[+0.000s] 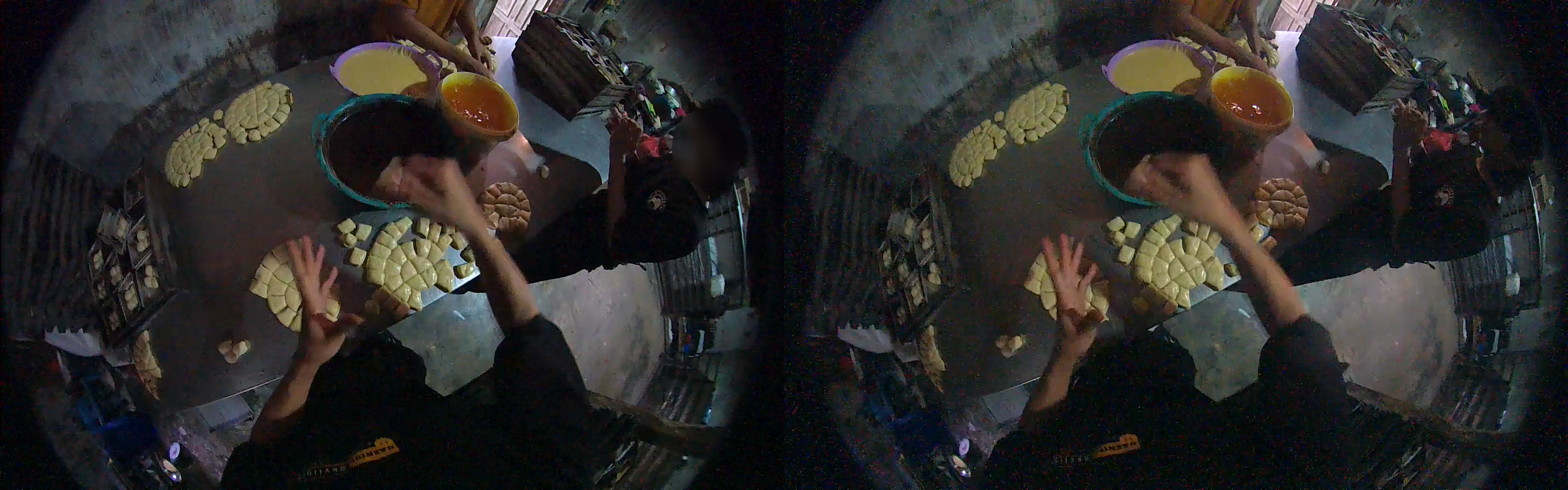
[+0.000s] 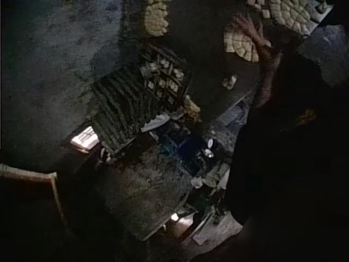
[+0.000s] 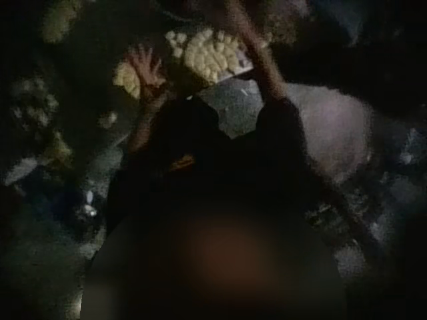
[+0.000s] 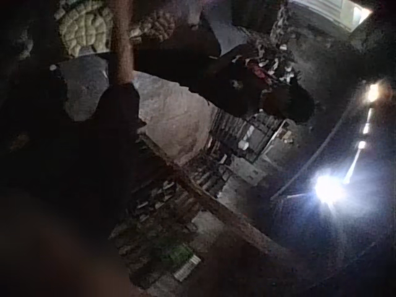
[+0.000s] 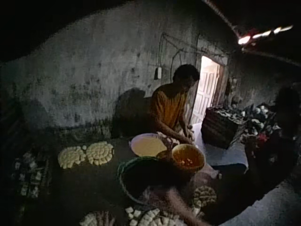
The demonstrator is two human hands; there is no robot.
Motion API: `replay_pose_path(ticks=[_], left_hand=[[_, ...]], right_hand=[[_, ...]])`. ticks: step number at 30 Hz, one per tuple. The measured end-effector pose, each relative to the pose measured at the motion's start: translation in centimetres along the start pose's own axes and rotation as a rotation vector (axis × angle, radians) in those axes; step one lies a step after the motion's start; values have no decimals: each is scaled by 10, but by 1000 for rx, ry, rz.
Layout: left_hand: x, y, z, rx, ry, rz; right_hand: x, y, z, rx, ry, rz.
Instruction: The person prepares small dough pieces by hand on a metal table, dipping them into a liquid before arranging them on trays.
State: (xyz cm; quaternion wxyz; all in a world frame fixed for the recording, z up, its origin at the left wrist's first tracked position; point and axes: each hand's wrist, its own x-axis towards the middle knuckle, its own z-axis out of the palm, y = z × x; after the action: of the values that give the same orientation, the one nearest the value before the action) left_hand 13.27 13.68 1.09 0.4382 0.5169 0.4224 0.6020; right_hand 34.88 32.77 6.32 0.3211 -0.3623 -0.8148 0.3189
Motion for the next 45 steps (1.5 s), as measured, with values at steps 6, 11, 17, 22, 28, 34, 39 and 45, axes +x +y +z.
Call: replay_pose_path(ticks=[6, 11, 17, 22, 28, 34, 39, 45], left_hand=[[-39, 2, -49, -31, 177, -91], [-89, -4, -90, 129, 356, -193], [-121, 8, -112, 469, 443, -277], [-110, -2, -119, 37, 357, -206], [-82, -1, -115, -42, 183, -181], [-78, 15, -122, -224, 179, -285], [-76, 13, -135, -517, 345, -338], [-121, -14, -195, 74, 317, -240]], right_hand=[[102, 222, -137, -999, -88, 317], [105, 288, -161, -920, 71, 189], [128, 231, -144, -607, -78, 311], [126, 276, -145, -831, 125, 185], [106, 258, -135, -841, 263, 14], [97, 24, 58, 18, -240, 310], [-12, -154, 199, 491, -365, 731], [-41, -159, 273, 508, -384, 500]])
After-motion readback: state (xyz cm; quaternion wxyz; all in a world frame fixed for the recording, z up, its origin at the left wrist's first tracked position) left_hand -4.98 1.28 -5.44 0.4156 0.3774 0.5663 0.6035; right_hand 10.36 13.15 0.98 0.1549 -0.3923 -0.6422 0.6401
